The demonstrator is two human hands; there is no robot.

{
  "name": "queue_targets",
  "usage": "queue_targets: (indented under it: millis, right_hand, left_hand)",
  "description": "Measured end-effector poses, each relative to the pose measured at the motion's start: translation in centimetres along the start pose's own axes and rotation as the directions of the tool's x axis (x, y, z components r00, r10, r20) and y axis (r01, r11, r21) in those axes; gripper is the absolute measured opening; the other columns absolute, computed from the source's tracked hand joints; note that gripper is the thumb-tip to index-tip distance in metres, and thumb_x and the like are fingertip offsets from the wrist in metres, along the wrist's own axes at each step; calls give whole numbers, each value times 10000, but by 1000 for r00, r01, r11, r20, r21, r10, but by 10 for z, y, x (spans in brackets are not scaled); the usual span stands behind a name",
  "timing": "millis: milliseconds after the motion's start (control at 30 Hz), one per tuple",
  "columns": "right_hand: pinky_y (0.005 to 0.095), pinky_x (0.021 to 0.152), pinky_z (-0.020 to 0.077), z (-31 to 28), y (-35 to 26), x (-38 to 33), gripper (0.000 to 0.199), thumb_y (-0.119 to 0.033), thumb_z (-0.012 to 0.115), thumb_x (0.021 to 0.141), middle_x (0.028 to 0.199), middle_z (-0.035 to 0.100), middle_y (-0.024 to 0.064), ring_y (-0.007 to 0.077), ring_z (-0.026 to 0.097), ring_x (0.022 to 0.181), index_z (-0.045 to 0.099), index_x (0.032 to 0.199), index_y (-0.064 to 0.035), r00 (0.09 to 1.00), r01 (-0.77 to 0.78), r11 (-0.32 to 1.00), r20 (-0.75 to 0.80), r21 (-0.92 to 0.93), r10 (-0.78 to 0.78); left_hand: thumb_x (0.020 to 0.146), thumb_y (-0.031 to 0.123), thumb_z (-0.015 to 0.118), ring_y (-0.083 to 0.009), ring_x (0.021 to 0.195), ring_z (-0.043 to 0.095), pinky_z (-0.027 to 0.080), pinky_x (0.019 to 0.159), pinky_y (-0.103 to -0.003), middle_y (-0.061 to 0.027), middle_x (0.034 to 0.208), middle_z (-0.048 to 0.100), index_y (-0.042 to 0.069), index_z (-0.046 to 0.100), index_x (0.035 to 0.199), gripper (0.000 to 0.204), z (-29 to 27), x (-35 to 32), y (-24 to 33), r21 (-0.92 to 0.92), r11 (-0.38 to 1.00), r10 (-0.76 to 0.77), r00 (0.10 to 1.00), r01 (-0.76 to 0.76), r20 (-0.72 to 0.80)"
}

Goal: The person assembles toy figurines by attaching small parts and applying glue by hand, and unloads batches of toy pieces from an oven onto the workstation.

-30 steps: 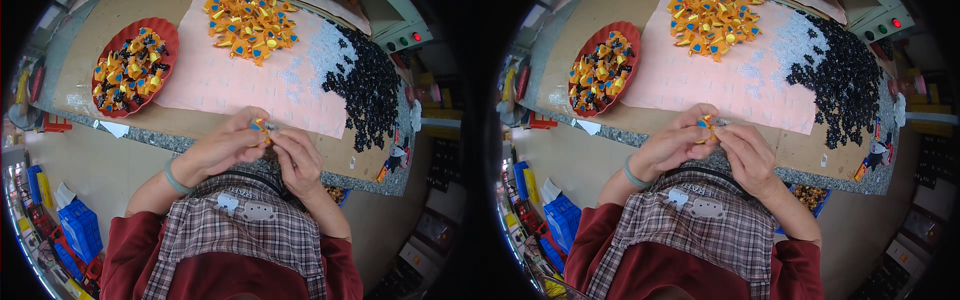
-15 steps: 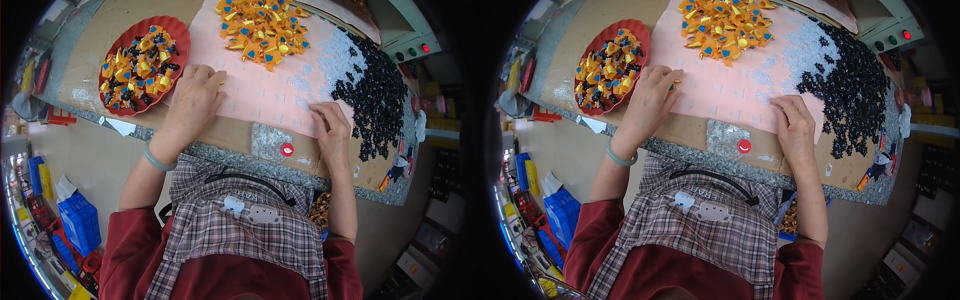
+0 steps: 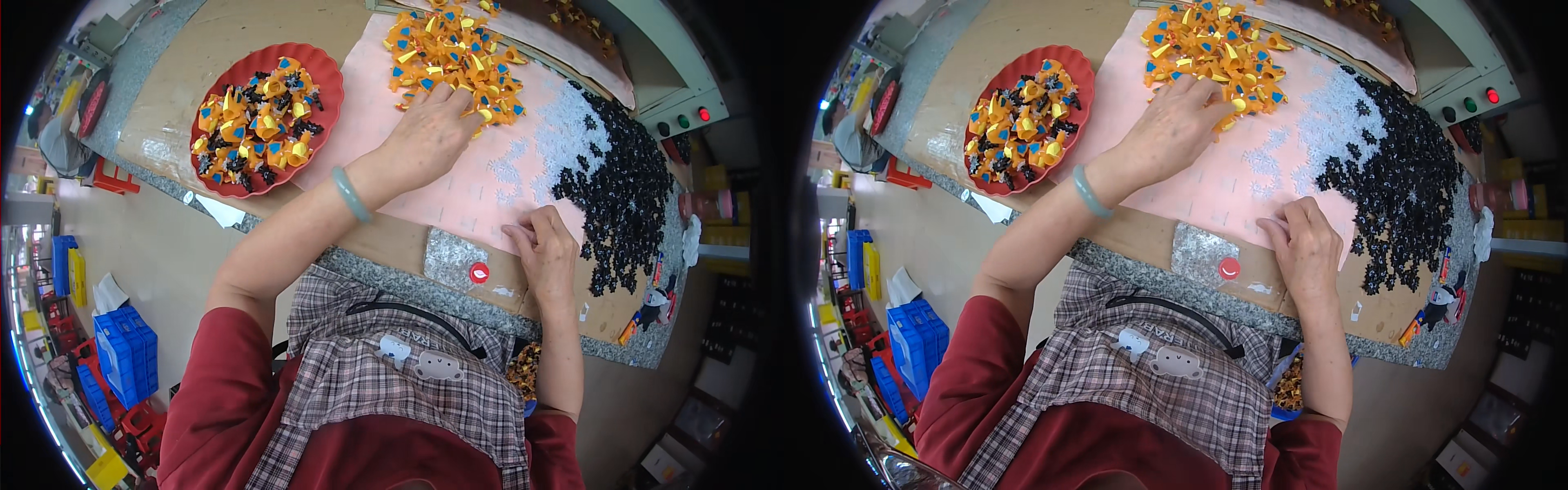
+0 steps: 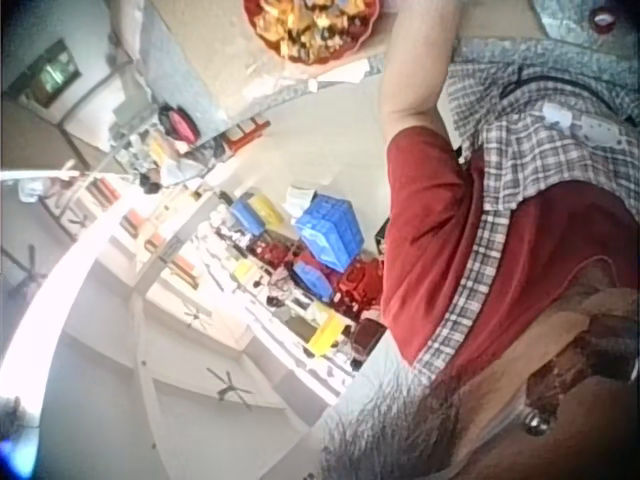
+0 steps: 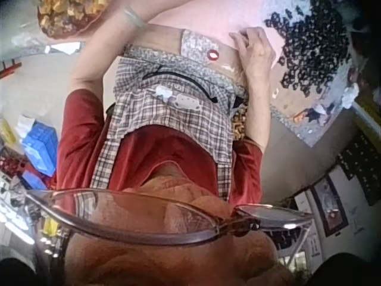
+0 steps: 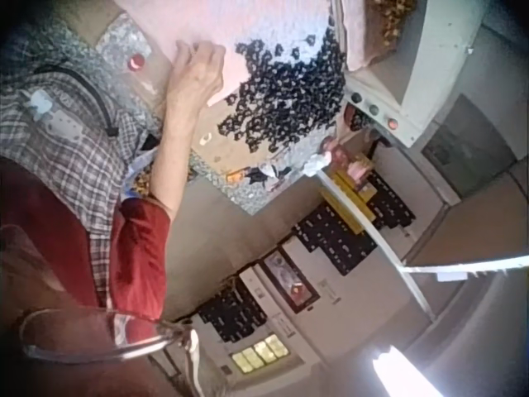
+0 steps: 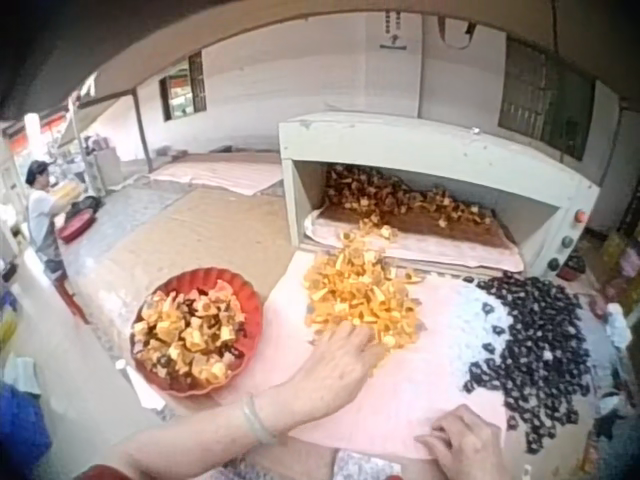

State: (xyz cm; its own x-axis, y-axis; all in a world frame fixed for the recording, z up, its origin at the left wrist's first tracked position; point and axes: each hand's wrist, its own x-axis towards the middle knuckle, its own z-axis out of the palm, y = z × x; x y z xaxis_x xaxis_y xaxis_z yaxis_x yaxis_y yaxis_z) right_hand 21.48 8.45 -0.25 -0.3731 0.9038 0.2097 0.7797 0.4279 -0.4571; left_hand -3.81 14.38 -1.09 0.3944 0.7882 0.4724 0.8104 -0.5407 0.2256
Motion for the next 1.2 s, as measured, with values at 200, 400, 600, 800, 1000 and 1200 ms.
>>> queue_targets:
  millis: [200,400,600,800,1000,1200]
  right_hand:
    - [381,685,543,-3,7,0,128,6,705,780,913,623,115,298,661,790,669,902,-7,976,217,974,-44,65,-215]
    - [365,711,543,-9,14,6,149,57,674,779,930,626,121,297,662,803,670,921,9,975,209,964,41,162,-218]
    - [350,702,534,-3,20,6,144,75,651,799,919,630,121,289,659,794,666,931,21,976,203,953,29,223,-215]
    - [319,659,521,6,21,5,119,19,617,885,872,656,105,250,649,750,665,992,-5,993,120,964,-38,236,-114]
    - [247,641,512,-2,17,-4,117,-36,580,963,846,688,74,131,639,716,669,1036,-17,915,-403,617,270,676,301]
    - [217,657,513,-12,4,-9,160,-33,563,980,854,690,71,90,630,720,659,1088,34,922,-381,432,297,817,249]
  left_hand:
    - [782,72,648,-281,1029,523,437,887,-412,-108,1102,561,34,621,1063,285,4,5,-8,19,998,66,997,-67,42]
    - [792,66,648,-267,930,585,484,788,-402,-113,1054,572,30,620,1011,224,9,11,-8,-44,970,242,969,-240,49]
    - [837,75,628,-276,850,627,512,735,-369,-139,989,602,16,616,1004,177,21,8,3,-216,965,161,986,-148,44]
    - [919,159,599,-189,877,639,504,731,-312,-72,898,634,33,611,965,134,2,5,16,-733,590,-239,940,339,243]
    - [938,181,581,-116,826,589,472,708,-280,-6,875,608,68,589,982,122,-24,-16,41,-838,-57,-289,795,543,534]
    - [925,120,540,-111,816,534,432,730,-255,-40,981,576,90,523,1140,218,-27,-40,60,-808,-315,-170,808,498,564]
